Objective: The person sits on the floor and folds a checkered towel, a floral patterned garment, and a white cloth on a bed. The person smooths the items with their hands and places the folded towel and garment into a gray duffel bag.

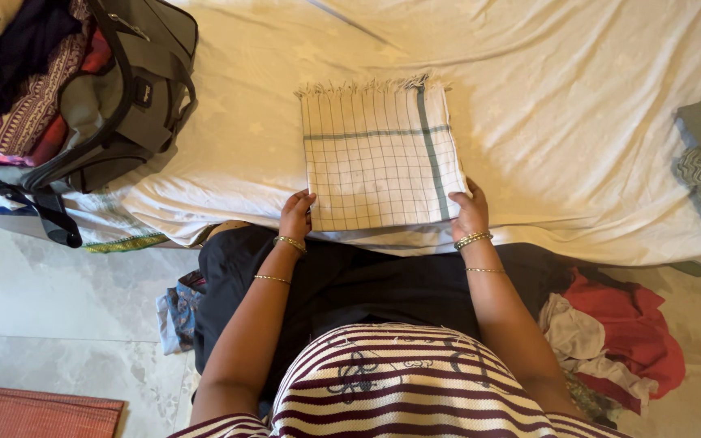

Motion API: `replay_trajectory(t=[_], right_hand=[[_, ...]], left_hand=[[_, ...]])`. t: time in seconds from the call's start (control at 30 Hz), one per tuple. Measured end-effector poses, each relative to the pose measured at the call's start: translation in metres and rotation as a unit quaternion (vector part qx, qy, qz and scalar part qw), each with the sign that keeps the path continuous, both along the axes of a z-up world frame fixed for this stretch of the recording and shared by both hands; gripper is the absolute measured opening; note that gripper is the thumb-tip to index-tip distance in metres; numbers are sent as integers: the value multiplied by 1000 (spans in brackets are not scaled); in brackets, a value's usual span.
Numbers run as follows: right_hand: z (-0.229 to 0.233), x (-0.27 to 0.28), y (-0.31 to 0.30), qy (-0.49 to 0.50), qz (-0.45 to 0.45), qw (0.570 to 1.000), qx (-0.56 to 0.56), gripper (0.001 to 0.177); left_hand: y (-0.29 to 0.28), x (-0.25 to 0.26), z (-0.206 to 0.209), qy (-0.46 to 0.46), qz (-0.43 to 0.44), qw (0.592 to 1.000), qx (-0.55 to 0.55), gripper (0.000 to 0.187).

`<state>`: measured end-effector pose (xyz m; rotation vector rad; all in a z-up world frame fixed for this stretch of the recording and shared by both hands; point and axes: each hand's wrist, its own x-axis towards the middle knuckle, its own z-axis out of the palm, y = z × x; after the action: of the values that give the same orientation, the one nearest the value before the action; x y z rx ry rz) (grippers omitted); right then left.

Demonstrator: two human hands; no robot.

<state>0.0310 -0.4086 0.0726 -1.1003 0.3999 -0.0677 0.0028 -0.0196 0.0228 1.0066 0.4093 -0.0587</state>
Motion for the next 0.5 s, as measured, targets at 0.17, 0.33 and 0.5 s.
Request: replay_trajectory(t=[0.17,0.33,0.5], right_hand=[[23,13,35,-163,23,880,-445,60],[77,11,130,-193,131,788,-570,63],[97,-26,224,-226,250,720,-606,58]], left_hand=[[-3,2,20,-13,3,999,43,45],[3,4,23,6,-35,999,29,44],[9,9,10,11,-46,998,-50,30]])
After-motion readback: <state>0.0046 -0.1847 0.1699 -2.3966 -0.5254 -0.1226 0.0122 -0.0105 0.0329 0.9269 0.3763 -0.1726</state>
